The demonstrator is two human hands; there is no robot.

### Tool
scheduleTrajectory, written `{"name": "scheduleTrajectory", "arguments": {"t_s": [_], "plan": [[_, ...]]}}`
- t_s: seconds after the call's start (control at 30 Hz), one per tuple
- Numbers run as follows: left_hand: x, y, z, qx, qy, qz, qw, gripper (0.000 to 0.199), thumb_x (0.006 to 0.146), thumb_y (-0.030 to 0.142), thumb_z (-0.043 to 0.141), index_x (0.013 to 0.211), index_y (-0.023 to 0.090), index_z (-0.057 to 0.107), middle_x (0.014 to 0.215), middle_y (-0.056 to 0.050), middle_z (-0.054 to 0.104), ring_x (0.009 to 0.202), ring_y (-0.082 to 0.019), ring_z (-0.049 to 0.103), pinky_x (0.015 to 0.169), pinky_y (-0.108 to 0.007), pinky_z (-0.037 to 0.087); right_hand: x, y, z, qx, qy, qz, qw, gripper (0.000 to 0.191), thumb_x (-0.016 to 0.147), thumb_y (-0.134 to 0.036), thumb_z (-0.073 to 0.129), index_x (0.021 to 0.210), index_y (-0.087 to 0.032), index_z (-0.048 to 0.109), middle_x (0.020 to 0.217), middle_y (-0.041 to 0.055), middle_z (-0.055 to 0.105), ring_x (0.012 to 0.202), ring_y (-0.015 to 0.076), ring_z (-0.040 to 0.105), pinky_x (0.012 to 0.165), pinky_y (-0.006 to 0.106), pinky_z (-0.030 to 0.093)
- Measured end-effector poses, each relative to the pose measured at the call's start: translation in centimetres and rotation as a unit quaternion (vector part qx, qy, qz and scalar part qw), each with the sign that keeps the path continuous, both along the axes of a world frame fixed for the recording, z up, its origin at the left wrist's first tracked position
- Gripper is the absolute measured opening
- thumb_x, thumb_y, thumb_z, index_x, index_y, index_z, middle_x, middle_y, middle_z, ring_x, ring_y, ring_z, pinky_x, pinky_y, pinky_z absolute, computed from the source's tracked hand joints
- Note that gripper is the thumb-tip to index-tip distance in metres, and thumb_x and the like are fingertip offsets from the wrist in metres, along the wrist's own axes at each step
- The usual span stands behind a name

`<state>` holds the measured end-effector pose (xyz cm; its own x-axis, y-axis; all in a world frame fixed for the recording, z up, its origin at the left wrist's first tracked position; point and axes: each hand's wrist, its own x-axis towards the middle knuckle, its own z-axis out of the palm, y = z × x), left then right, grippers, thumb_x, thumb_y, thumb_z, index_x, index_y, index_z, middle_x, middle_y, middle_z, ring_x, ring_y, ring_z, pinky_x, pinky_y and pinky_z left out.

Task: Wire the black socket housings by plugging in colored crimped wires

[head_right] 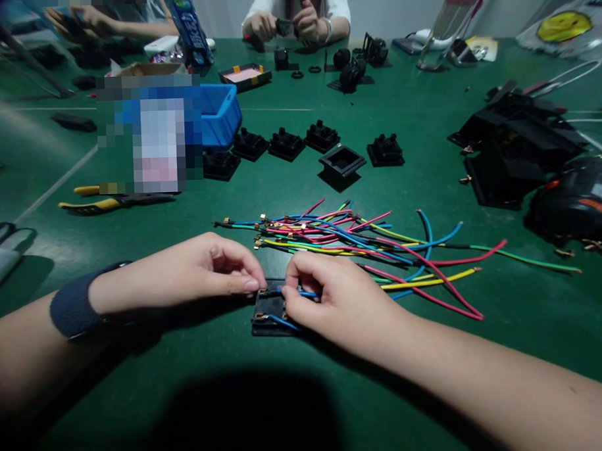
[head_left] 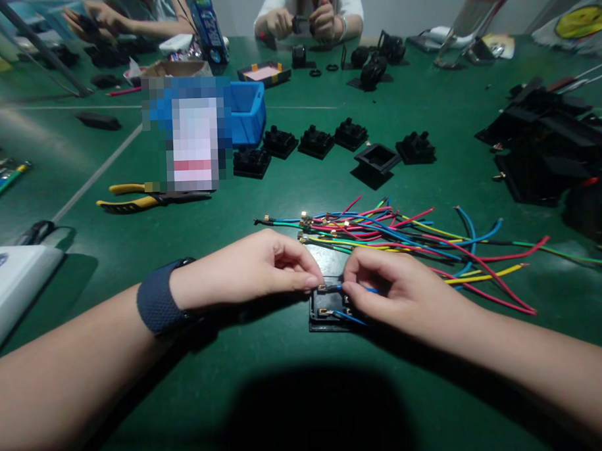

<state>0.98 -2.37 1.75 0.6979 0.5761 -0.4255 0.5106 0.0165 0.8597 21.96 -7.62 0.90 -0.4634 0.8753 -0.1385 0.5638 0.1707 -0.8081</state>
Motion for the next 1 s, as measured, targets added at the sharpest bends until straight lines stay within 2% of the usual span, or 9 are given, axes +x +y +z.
{"name": "scheduleTrajectory", "arguments": {"t_s": [0.53,0.77,1.0], "plan": [[-0.1,0.0,0.0,-0.010,-0.002,0.003,1.000,0.016,0.079,0.029,0.060,0.087,0.016,0.066,0.082,0.000,0.067,0.074,-0.011,0.058,0.068,-0.018,0.044,0.0,0.0,-0.1,0.005,-0.003,0.002,1.000,0.007,0.079,-0.019,0.049,0.072,-0.019,0.051,0.062,-0.0039,0.048,0.057,0.0098,0.042,0.051,0.023,0.031],[0.2,-0.5,0.0,-0.020,0.018,0.029,0.999,0.023,0.077,0.037,0.060,0.085,0.016,0.065,0.072,0.001,0.062,0.062,-0.010,0.052,0.058,-0.018,0.040,0.0,0.0,-0.1,0.011,-0.006,-0.003,1.000,0.007,0.078,-0.019,0.050,0.072,-0.020,0.052,0.061,-0.0039,0.048,0.056,0.0099,0.043,0.051,0.023,0.031],[0.8,-1.1,0.0,-0.022,0.012,0.060,0.998,0.013,0.074,0.026,0.059,0.070,0.015,0.054,0.063,0.004,0.054,0.057,-0.007,0.044,0.053,-0.017,0.034,-0.1,-0.1,-0.1,0.003,0.006,-0.014,1.000,0.006,0.076,-0.020,0.049,0.070,-0.020,0.051,0.060,-0.0049,0.047,0.055,0.0095,0.042,0.050,0.023,0.030]]}}
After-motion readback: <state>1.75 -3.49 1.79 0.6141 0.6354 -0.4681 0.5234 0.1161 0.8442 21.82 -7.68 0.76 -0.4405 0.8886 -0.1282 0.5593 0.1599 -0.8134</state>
